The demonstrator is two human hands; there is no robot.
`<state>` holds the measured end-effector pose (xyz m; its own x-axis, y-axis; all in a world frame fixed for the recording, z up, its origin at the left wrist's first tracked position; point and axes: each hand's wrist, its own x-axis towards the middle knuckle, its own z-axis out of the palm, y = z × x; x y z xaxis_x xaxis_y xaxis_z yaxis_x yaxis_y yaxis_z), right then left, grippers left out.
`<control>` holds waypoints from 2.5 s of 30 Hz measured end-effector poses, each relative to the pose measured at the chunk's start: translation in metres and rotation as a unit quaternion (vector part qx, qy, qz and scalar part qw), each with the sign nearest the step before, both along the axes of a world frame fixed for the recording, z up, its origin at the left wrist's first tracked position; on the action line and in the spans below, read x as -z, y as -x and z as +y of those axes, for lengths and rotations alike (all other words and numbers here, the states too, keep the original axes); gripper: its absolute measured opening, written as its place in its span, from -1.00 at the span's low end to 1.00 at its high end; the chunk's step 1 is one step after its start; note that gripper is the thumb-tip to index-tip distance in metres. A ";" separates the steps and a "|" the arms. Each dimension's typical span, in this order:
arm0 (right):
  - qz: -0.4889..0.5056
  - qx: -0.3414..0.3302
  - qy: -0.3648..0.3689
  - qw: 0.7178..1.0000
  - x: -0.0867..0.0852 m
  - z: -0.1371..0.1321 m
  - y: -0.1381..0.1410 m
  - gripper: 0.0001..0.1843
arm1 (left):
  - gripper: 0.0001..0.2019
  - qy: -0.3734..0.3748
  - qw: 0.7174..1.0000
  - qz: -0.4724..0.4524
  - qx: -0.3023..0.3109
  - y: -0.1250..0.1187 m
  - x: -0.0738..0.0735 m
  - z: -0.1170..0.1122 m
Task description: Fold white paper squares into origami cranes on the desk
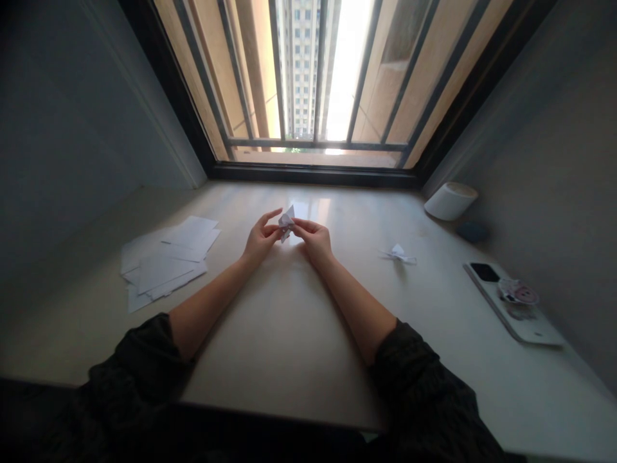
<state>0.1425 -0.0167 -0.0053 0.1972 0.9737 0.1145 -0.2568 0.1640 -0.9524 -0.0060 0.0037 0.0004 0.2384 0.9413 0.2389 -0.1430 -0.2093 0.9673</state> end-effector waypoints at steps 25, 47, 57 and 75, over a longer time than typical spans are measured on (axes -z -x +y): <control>0.004 -0.010 0.026 1.000 0.000 0.000 -0.002 -0.63 | -0.61 0.045 0.995 -0.032 -0.087 0.000 0.003 0.005; -0.005 0.039 0.000 0.999 0.001 0.001 0.000 -0.56 | -0.41 0.047 0.999 0.019 -0.010 0.000 -0.001 0.002; -0.049 0.036 -0.012 0.998 -0.001 -0.001 0.003 -0.63 | -0.52 0.057 0.998 0.027 -0.026 0.000 -0.004 -0.001; -0.132 0.052 -0.019 0.990 -0.001 -0.003 0.001 -0.62 | -0.57 0.055 0.998 0.016 -0.024 -0.001 -0.004 0.000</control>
